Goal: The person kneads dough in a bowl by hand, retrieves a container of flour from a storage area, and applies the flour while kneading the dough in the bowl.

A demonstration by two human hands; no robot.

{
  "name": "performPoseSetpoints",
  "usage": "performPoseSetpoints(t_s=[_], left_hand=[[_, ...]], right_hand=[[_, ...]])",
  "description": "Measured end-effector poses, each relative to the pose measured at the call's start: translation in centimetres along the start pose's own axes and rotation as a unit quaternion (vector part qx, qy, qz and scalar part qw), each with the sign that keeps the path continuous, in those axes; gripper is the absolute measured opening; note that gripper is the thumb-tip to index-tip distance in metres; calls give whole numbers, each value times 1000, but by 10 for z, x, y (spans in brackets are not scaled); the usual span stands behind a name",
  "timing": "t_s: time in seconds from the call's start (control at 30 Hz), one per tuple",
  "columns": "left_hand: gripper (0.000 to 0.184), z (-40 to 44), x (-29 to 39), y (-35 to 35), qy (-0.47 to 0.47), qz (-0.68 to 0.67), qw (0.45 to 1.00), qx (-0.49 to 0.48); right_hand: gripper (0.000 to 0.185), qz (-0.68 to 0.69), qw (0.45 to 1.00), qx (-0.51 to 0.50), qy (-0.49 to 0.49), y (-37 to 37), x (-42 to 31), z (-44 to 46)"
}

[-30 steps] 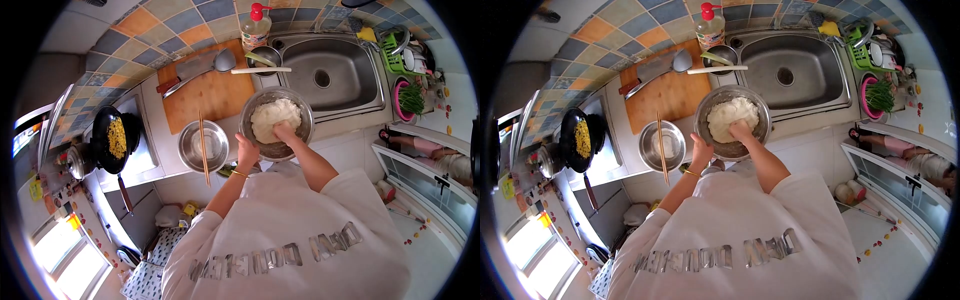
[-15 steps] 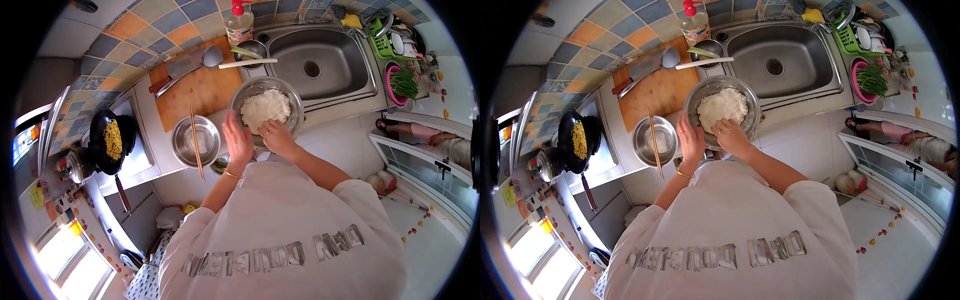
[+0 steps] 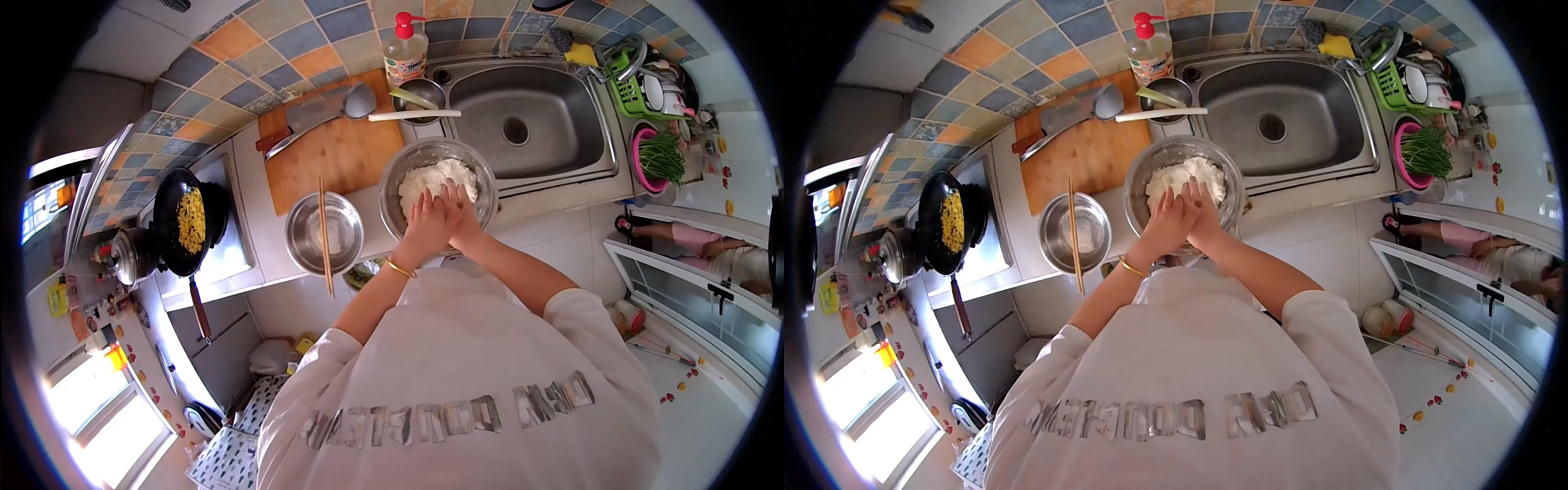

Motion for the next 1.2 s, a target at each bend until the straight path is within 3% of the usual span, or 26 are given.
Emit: performPoseSetpoints(t_s=[0.07,0.1,0.2,0.23,0.3,0.37,0.43,0.5,0.6,0.7,0.8,0.87,0.93,1.03,1.07,1.13,1.2], left_hand=[[41,-5,18,-20,-126,-134,983,18],[43,-8,26,-39,-116,-119,986,-2],[53,-15,1,-44,-184,-257,948,-48],[57,-19,-6,-43,-206,-308,928,-45],[67,-29,-17,-30,-244,-426,871,15],[64,-31,-41,20,-144,-548,812,138],[59,-33,-43,13,-127,-710,668,182],[54,-40,-40,-8,-184,-878,419,141],[64,-37,-42,-15,-189,-909,343,141],[72,-29,-29,-29,-96,-940,301,129],[72,-29,-26,-31,-129,-940,296,107],[71,-37,-24,-25,-183,-926,310,110],[71,-36,-23,-17,-198,-919,321,118],[71,-24,-5,-5,-143,-945,279,97],[72,-20,-3,-8,-203,-902,326,198],[71,-30,-1,-8,-189,-931,305,72],[67,-39,4,-7,-192,-929,310,63]], right_hand=[[35,50,999,-1,5,22,20,0],[32,77,997,-3,7,29,26,2],[26,158,981,-98,56,6,47,22],[27,148,985,-65,66,-2,51,28],[29,173,982,-48,50,7,58,40],[36,192,979,-52,43,6,62,51],[38,250,967,-33,23,1,60,60],[41,348,937,-10,26,-7,53,64],[45,491,869,19,64,-31,25,62],[56,486,873,40,14,-42,-10,53],[56,393,918,-47,26,-23,-3,45],[51,309,944,-42,102,1,20,43],[47,334,927,30,168,-2,24,40],[45,438,897,41,37,-34,-22,26],[44,394,919,22,-10,-32,-23,26],[43,263,963,-16,-55,-9,-3,33],[43,283,956,52,56,9,8,31]])
Point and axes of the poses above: each hand's wrist, its own z-axis towards the middle knuckle, its own y-axis out of the palm, x = y × z, the point moved 4 cm from there along z, towards the middle knuckle, and after that the axes turned 1 degree about z, right-handed, at the moved point
